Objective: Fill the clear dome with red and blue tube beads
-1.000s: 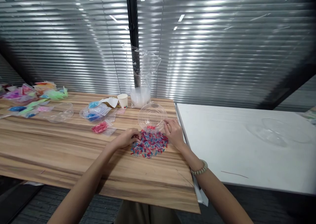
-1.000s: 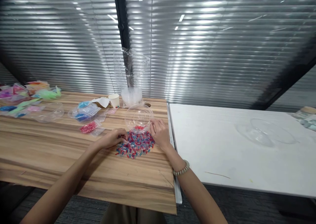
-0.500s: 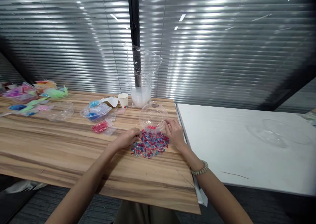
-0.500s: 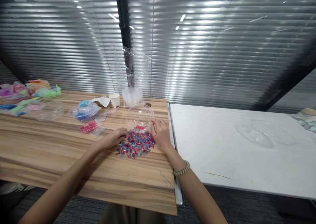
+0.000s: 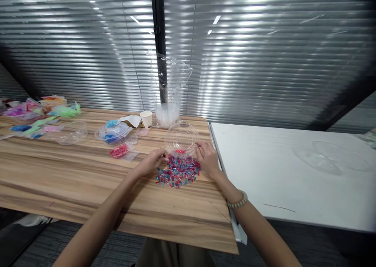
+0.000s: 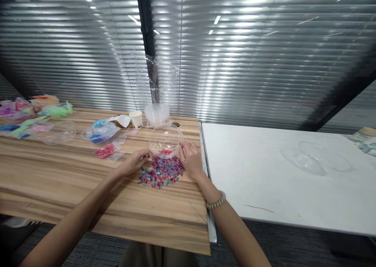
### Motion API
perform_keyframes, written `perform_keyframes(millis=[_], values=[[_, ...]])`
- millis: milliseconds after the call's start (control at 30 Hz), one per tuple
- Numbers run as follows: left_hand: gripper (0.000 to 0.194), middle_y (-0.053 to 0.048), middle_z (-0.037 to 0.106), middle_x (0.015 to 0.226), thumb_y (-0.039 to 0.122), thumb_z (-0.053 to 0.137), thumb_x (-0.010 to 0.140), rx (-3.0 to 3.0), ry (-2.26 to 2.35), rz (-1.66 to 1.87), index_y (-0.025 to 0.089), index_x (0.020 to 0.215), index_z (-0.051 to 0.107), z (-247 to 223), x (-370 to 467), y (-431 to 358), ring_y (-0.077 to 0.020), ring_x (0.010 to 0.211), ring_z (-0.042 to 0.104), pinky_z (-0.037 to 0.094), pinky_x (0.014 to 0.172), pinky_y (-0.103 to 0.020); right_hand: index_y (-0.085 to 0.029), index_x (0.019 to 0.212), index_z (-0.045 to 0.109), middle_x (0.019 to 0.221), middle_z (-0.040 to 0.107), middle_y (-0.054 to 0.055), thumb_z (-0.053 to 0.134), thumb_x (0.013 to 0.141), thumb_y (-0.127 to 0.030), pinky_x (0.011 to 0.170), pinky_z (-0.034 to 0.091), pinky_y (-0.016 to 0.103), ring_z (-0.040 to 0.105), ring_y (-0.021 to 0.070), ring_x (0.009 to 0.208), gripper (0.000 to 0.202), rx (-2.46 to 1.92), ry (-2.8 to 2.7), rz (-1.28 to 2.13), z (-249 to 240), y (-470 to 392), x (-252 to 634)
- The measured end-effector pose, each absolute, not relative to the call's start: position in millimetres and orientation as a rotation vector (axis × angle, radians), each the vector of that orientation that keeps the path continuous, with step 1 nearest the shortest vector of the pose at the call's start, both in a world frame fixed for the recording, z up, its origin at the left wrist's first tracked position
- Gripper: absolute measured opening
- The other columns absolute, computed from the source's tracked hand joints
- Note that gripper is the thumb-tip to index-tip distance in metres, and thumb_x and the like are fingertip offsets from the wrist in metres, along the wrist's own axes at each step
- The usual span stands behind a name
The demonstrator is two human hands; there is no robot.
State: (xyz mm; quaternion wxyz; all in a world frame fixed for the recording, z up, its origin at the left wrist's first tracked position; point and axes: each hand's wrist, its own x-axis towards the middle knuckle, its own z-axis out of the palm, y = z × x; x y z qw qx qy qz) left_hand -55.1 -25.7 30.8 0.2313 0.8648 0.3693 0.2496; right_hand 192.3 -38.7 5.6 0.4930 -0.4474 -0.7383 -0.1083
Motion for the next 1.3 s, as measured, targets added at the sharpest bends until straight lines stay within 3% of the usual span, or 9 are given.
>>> perform_keyframes(millis=[233, 533, 1300], values=[[0.013, -0.002, 0.06, 0.073, 0.017, 0.045, 0.08, 2.293, 1.041, 0.716, 0.014, 0.075, 0.056, 34, -54, -28, -0.0146, 0.069, 0.054, 0.04, 0.065, -0.024, -0.017, 0.097, 0.058, 0.089, 0.064, 0.007, 0.041, 0.087, -0.015, 0.076, 0.047, 0.037, 0.056, 0.0215, 0.085, 0.019, -1.082, -1.786, -0.273, 6, -39, 192], [0.022, -0.001, 0.059, 0.072, 0.036, 0.061, 0.077, 1.864, 0.901, 0.939, 0.015, 0.074, 0.058, 43, -51, -36, -0.0134, 0.069, 0.055, 0.042, 0.065, -0.023, -0.017, 0.096, 0.058, 0.088, 0.064, 0.007, 0.041, 0.087, -0.015, 0.075, 0.048, 0.036, 0.056, 0.0215, 0.085, 0.019, -1.081, -1.796, -0.278, 6, -39, 192], [0.023, 0.0, 0.063, 0.07, 0.033, 0.075, 0.062, 1.309, 0.843, 1.199, 0.016, 0.075, 0.066, 34, -42, -33, -0.0096, 0.063, 0.054, 0.042, 0.063, -0.021, -0.017, 0.095, 0.057, 0.087, 0.064, 0.007, 0.041, 0.088, -0.017, 0.075, 0.047, 0.036, 0.055, 0.0209, 0.084, 0.018, -1.073, -1.831, -0.257, 7, -41, 189]])
